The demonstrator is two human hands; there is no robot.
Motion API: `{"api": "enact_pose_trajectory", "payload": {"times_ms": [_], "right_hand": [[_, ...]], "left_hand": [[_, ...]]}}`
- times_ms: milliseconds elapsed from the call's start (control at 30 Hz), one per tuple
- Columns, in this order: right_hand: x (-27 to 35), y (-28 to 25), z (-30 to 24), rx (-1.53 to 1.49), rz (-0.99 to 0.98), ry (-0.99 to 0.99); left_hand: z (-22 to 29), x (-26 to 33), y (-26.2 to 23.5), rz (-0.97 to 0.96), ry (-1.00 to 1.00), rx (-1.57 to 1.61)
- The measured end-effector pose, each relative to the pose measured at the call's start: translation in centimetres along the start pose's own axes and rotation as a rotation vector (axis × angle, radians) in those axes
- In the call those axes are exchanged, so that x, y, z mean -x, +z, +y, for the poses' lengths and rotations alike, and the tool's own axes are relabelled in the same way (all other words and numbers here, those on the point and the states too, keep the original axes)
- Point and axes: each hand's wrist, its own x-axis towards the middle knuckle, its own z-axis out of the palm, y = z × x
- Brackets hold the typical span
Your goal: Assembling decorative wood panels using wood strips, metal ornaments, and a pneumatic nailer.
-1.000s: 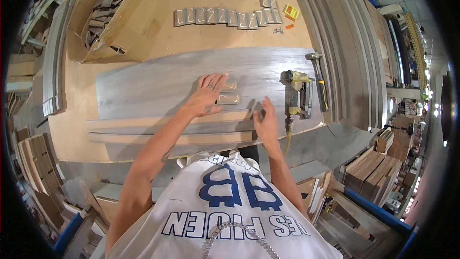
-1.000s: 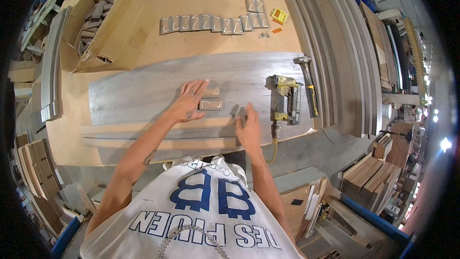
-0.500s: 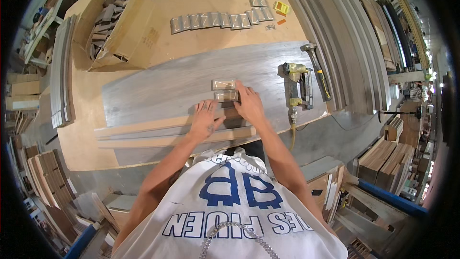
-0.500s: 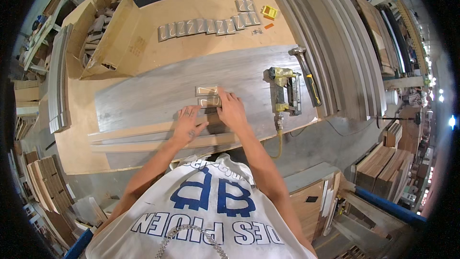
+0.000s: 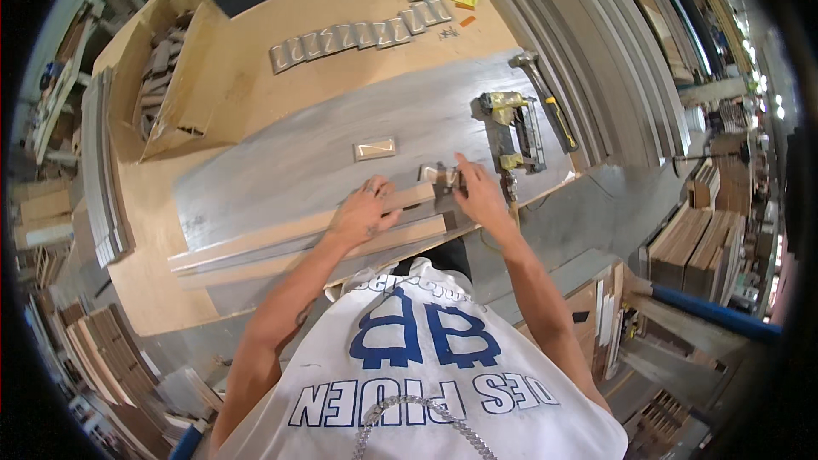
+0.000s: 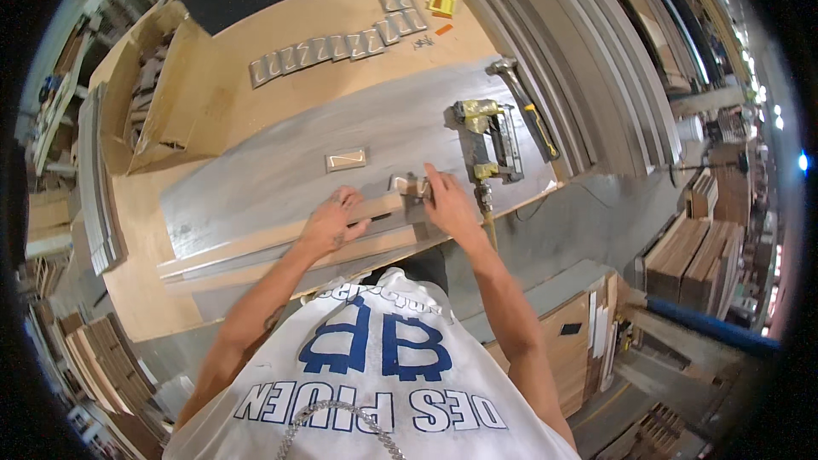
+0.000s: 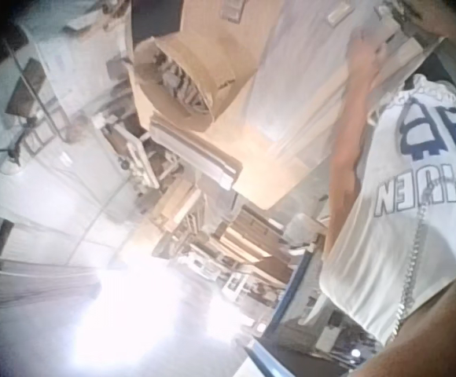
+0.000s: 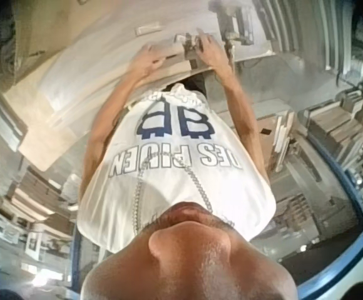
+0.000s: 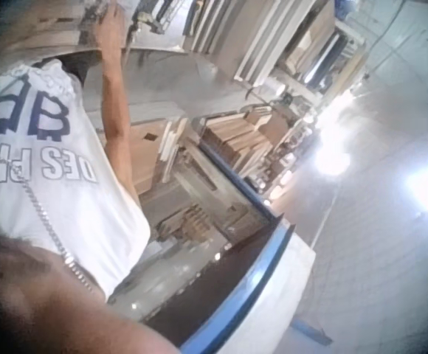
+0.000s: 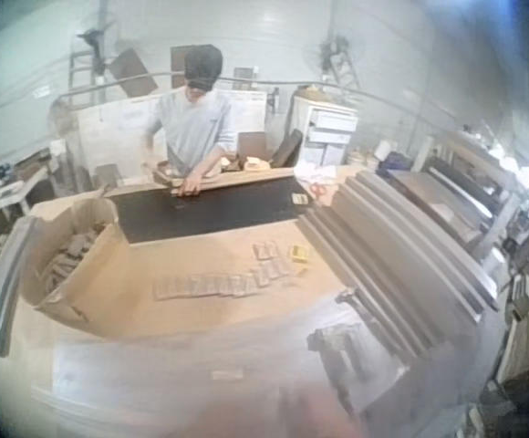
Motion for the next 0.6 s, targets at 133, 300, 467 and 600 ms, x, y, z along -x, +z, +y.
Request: {"api": "enact_pose_trajectory", "payload": {"times_ms": [133, 300, 467, 600], "right_hand": [[1.0, 1.5, -1.9, -0.181, 0.018, -0.056], [0.9, 1.9, -1.9, -0.413, -0.107, 0.023], [0.7, 2.2, -1.7, -0.477, -0.061, 0.029], [0.6, 2.2, -1.8, -0.478, -0.076, 0.022]], "left_hand": [[0.5, -0.4, -2.0, -0.010, -0.035, 0.022], [1.3, -1.3, -1.3, -0.098, -0.095, -0.057], [0.9, -1.2, 0.8, 0.004, -0.069, -0.004], [1.2, -1.4, 1.3, 0.044, -0.030, -0.068]]}}
